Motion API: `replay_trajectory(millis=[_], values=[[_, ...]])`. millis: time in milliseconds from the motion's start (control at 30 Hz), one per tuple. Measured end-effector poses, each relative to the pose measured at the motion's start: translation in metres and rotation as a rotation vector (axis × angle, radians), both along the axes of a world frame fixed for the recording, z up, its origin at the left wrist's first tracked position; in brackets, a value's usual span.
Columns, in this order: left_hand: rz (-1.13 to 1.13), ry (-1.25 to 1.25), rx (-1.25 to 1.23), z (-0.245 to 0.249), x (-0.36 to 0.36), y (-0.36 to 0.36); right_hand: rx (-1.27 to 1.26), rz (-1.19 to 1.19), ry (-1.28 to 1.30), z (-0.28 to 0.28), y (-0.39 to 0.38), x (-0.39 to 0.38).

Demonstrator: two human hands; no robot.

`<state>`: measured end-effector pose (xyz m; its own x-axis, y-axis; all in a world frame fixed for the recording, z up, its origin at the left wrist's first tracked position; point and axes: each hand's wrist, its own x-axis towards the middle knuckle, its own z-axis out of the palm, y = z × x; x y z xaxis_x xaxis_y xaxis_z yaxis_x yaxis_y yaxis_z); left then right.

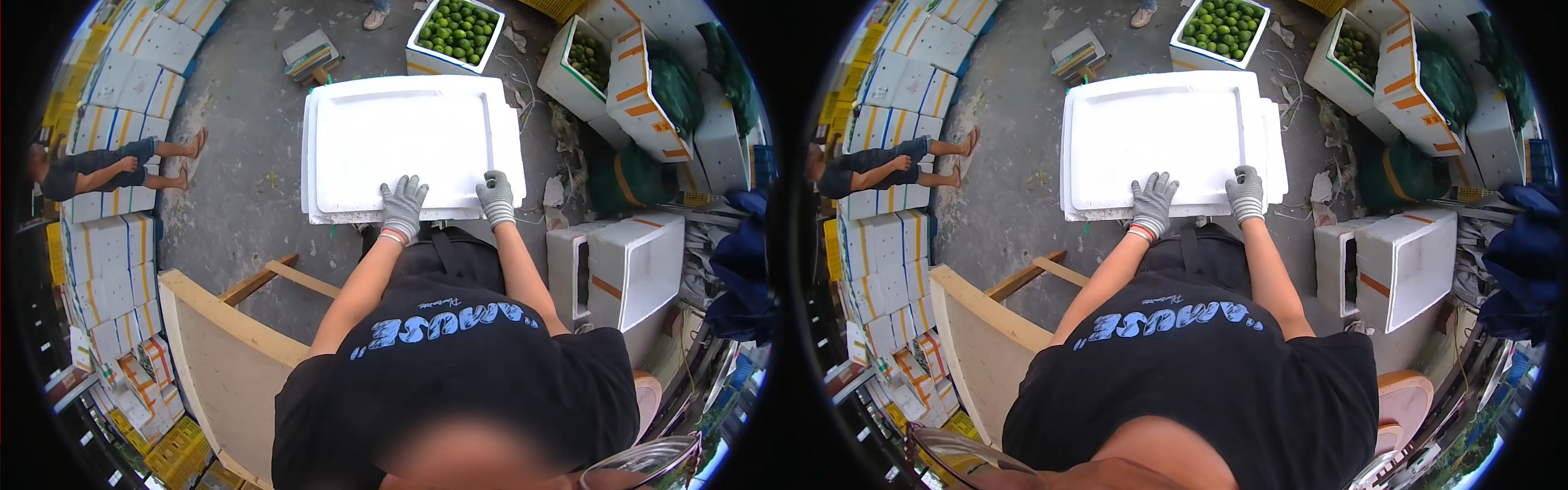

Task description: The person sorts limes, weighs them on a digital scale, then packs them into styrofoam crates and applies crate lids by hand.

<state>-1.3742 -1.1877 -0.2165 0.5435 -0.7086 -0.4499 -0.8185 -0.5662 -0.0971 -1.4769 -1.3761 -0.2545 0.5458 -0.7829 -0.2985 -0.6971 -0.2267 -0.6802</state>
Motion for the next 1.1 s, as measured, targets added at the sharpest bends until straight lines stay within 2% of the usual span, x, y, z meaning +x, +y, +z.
replay_trajectory(millis=[67,200,300,367,400,467,500,533,633,700,767,833,900,1033,1100], values=[[0.039,0.092,0.024,0.011,-0.005,-0.004,0.085,-0.018,0.052,0.006,0.003,-0.005],[0.088,0.214,0.039,0.023,-0.007,-0.011,0.065,-0.034,0.082,0.019,0.005,-0.021],[0.100,0.282,0.037,0.030,-0.006,-0.014,0.013,-0.041,-0.036,0.031,0.013,-0.029],[0.099,0.347,0.003,0.025,-0.004,-0.010,-0.036,-0.083,-0.122,0.035,0.008,-0.030],[0.081,0.301,-0.092,0.020,-0.006,-0.003,0.007,-0.227,-0.091,0.039,0.011,-0.033],[0.136,0.293,-0.057,0.010,-0.006,0.001,-0.304,-0.263,0.019,0.077,-0.010,-0.035],[0.161,0.288,-0.040,0.005,-0.005,0.002,-0.386,-0.354,-0.120,0.072,-0.033,-0.043],[0.245,0.274,-0.085,-0.001,-0.006,0.007,-0.501,-0.356,-0.108,0.084,-0.047,-0.042],[0.198,0.329,-0.201,-0.009,0.002,0.025,0.089,-0.122,-0.467,0.060,-0.064,-0.012],[0.182,0.311,-0.317,-0.012,-0.005,0.032,0.436,0.025,-0.431,0.075,-0.023,0.042],[0.180,0.282,-0.339,-0.011,-0.012,0.031,0.577,0.125,-0.168,0.061,0.000,0.095],[0.242,0.254,-0.291,-0.008,-0.017,0.035,0.244,0.239,-0.099,-0.042,-0.006,0.140],[0.317,0.256,-0.338,-0.006,-0.019,0.042,0.273,0.202,-0.097,-0.077,-0.003,0.171],[0.374,0.197,-0.479,-0.009,-0.023,0.051,0.241,0.156,0.015,-0.081,-0.004,0.206],[0.369,0.205,-0.474,-0.008,-0.022,0.052,0.342,0.068,0.026,-0.075,-0.005,0.219]])
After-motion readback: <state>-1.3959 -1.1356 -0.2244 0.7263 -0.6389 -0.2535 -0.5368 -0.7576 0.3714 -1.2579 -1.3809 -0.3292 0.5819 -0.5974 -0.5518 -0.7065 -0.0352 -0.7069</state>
